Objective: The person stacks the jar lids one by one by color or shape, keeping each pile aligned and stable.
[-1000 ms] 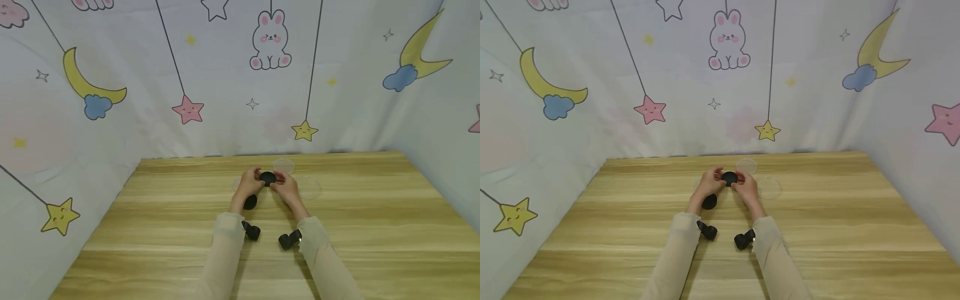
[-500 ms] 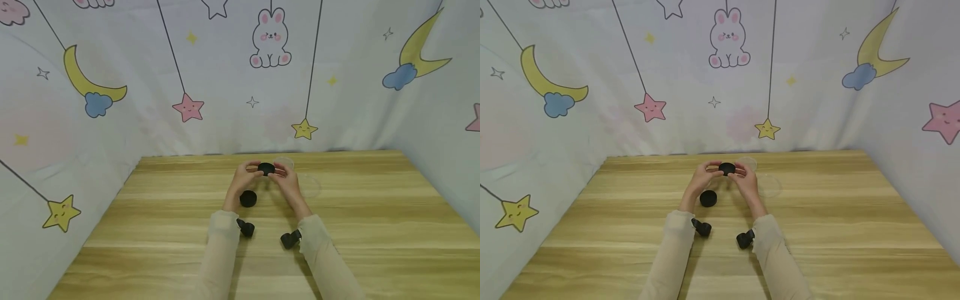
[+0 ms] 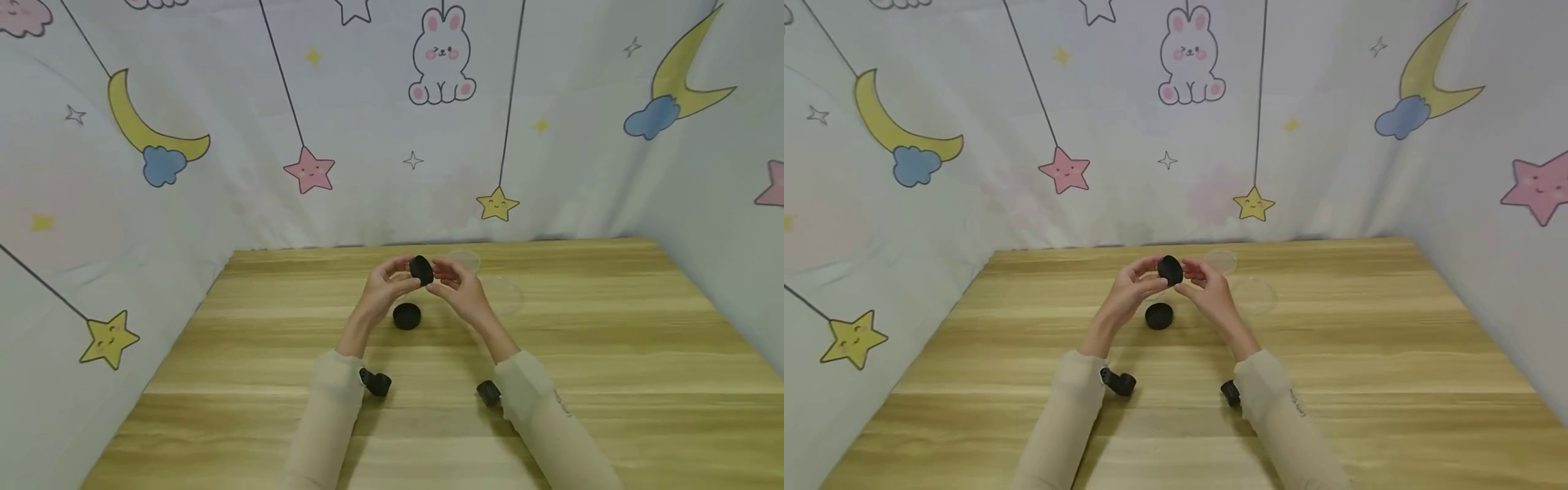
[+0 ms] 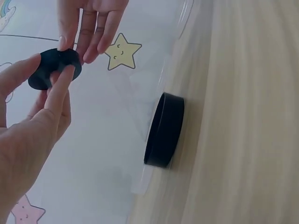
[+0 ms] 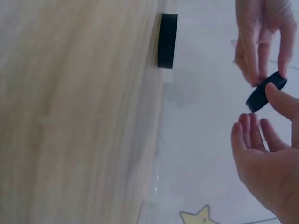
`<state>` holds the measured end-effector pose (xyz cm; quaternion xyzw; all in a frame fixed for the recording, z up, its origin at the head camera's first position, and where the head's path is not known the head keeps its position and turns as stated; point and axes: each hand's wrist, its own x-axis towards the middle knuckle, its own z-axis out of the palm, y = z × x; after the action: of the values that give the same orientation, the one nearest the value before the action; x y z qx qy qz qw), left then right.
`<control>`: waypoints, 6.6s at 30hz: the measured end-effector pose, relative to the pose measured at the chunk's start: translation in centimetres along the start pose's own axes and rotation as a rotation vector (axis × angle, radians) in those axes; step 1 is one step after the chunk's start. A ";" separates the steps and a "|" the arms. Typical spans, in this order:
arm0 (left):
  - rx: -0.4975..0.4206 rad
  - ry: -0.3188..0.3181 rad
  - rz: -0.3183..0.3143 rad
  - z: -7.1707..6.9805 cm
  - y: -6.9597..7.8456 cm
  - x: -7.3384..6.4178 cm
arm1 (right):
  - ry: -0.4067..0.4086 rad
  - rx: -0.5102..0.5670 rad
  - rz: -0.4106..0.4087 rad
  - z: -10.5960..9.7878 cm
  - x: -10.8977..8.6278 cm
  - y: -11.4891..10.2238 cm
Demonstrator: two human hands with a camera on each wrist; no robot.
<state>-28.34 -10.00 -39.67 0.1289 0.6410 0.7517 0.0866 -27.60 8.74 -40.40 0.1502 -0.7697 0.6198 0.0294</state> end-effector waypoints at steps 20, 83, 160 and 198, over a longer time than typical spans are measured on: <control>0.035 -0.073 -0.015 -1.4 0.1 -2.0 | -0.123 0.215 0.083 0.8 -0.7 -1.0; 0.570 -0.049 -0.115 -4.2 -3.8 -2.4 | -0.148 -0.220 0.168 3.6 -1.7 4.0; 0.602 -0.022 -0.112 -4.3 -2.8 -2.8 | -0.256 -0.106 0.214 2.1 -1.2 4.0; 0.320 0.313 -0.052 16.7 -6.4 4.0 | -0.026 -0.083 0.254 -17.7 -2.1 5.5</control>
<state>-27.24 7.94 -43.24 0.0060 0.7608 0.6487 -0.0162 -29.53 27.27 -42.04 0.0580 -0.8077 0.5843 -0.0532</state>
